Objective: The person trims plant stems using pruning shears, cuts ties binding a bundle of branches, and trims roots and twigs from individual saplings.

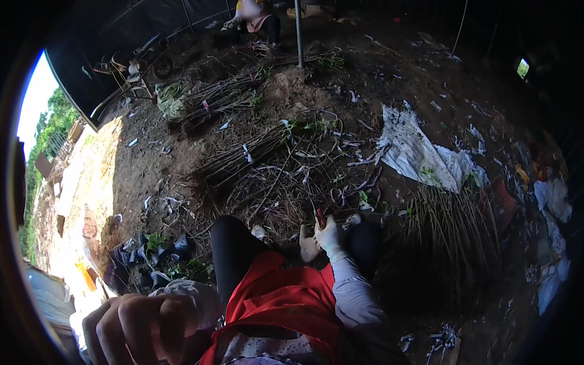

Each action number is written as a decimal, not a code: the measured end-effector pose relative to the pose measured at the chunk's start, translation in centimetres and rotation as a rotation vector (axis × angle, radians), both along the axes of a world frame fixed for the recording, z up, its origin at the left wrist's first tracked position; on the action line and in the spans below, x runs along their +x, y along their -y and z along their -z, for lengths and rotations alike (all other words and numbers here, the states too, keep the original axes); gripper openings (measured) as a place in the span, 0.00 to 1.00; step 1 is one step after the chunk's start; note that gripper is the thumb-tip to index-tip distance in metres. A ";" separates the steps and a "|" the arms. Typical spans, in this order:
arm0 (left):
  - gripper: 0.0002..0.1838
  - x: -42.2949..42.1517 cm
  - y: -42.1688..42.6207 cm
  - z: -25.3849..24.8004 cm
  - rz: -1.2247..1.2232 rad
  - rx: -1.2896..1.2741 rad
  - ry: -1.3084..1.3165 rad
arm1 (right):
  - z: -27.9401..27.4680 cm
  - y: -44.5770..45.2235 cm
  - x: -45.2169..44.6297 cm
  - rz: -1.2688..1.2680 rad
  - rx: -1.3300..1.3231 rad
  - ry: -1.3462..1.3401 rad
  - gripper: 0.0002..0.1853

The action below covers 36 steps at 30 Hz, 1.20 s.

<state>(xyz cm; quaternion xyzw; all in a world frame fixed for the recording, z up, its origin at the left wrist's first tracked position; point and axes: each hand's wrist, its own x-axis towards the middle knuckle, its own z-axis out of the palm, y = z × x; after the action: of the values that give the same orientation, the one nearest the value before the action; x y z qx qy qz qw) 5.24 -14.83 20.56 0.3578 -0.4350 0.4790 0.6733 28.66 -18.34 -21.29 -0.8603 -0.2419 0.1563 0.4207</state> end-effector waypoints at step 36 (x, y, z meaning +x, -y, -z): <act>0.08 -0.3 -1.1 -0.7 -0.440 0.351 -0.373 | -0.9 0.0 -0.8 -0.074 0.024 -0.056 0.10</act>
<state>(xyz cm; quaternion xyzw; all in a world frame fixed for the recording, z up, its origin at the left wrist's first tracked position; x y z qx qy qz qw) 4.97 -13.78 21.29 0.6351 -0.2924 0.4570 0.5498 27.86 -18.35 -20.35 -0.8409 -0.2636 0.1930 0.4315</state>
